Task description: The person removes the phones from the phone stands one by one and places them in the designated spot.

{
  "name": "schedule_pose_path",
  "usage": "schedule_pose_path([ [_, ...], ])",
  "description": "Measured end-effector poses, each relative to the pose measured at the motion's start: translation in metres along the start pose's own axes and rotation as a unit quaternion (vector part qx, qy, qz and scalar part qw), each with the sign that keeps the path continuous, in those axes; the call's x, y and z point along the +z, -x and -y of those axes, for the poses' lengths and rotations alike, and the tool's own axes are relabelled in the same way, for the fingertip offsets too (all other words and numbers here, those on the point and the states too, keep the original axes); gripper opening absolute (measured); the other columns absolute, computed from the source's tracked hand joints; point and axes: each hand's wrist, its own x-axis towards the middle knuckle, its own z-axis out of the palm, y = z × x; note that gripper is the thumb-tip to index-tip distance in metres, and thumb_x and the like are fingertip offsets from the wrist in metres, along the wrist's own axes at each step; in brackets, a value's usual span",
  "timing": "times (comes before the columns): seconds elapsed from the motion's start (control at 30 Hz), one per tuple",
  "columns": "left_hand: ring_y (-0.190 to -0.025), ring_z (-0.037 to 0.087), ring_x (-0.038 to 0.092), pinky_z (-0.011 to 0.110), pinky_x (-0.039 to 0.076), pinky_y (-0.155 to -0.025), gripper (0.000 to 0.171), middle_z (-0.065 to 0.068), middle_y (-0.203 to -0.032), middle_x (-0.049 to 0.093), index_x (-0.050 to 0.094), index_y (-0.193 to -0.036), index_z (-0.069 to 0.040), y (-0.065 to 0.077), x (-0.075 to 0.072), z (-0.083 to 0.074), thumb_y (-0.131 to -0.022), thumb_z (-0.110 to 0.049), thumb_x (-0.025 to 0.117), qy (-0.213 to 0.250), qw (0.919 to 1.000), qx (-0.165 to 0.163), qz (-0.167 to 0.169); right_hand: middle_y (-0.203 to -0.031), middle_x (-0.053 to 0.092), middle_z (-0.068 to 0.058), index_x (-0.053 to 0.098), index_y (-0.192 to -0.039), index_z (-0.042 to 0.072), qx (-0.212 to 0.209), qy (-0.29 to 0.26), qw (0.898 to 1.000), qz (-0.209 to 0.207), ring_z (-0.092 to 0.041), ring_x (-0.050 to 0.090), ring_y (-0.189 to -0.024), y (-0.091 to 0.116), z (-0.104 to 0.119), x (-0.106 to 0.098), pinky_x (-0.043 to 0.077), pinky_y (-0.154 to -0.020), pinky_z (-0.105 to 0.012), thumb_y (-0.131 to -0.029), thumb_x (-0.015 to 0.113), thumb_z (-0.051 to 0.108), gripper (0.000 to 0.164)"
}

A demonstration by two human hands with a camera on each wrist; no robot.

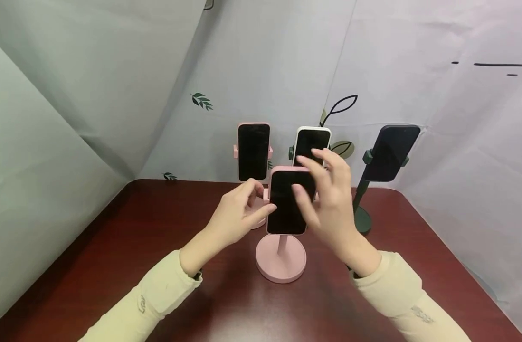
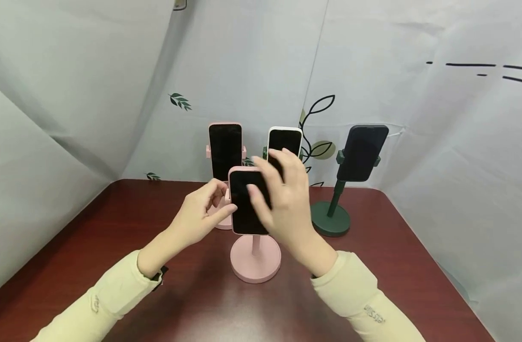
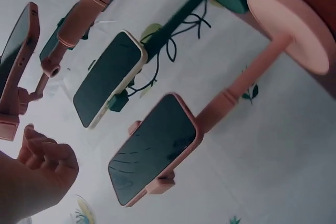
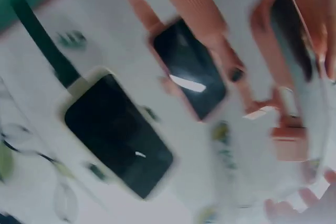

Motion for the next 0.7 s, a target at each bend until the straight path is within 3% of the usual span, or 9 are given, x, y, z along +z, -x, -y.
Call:
schedule_pose_path([
  [0.07,-0.058,0.007,0.043,0.022,0.038,-0.053,0.029,-0.002,-0.066,0.048,0.051,-0.091,-0.012,-0.005,-0.002,-0.001,-0.084,-0.035,0.068,-0.033,0.9988,0.030,0.020,-0.120,0.054,-0.019,0.059,-0.120,0.009,-0.019,0.083,0.996,0.023,-0.037,0.048,-0.109,-0.007,0.009,0.005,0.039,-0.084,-0.049,-0.097,0.048,0.038,0.039],
  [0.17,-0.051,0.006,0.041,0.021,0.035,-0.049,0.025,-0.004,-0.058,0.046,0.051,-0.087,-0.012,-0.011,-0.005,-0.002,-0.087,-0.033,0.064,-0.073,0.9940,0.066,0.047,-0.115,0.056,-0.016,0.062,-0.114,0.011,-0.019,0.177,0.982,0.056,-0.036,0.048,-0.100,-0.012,0.018,0.015,0.037,-0.068,-0.049,-0.092,0.056,0.039,0.037],
  [0.33,-0.050,0.008,0.041,0.023,0.036,-0.050,0.017,-0.004,-0.054,0.044,0.053,-0.078,-0.010,-0.018,-0.007,-0.003,-0.086,-0.021,0.062,-0.096,0.9877,0.093,0.081,-0.110,0.052,-0.017,0.055,-0.097,0.006,-0.010,0.273,0.960,0.058,-0.037,0.042,-0.099,-0.008,0.024,0.029,0.037,-0.067,-0.047,-0.081,0.067,0.043,0.043],
  [0.47,-0.052,0.007,0.040,0.022,0.035,-0.050,0.020,-0.003,-0.057,0.045,0.051,-0.072,-0.011,-0.022,-0.009,-0.001,-0.083,-0.020,0.065,-0.079,0.9875,0.106,0.086,-0.108,0.052,-0.015,0.055,-0.095,0.008,-0.025,0.290,0.956,0.037,-0.036,0.043,-0.094,-0.008,0.021,0.034,0.037,-0.065,-0.046,-0.083,0.063,0.036,0.032],
  [0.7,-0.052,0.003,0.034,0.018,0.028,-0.048,0.019,-0.005,-0.055,0.038,0.047,-0.068,-0.013,-0.023,-0.009,0.008,-0.075,-0.014,0.064,0.005,0.9884,0.147,0.037,-0.094,0.055,-0.008,0.059,-0.091,0.012,-0.059,0.242,0.968,0.012,-0.036,0.043,-0.081,-0.013,0.015,0.034,0.036,-0.064,-0.044,-0.079,0.059,0.025,0.018],
])
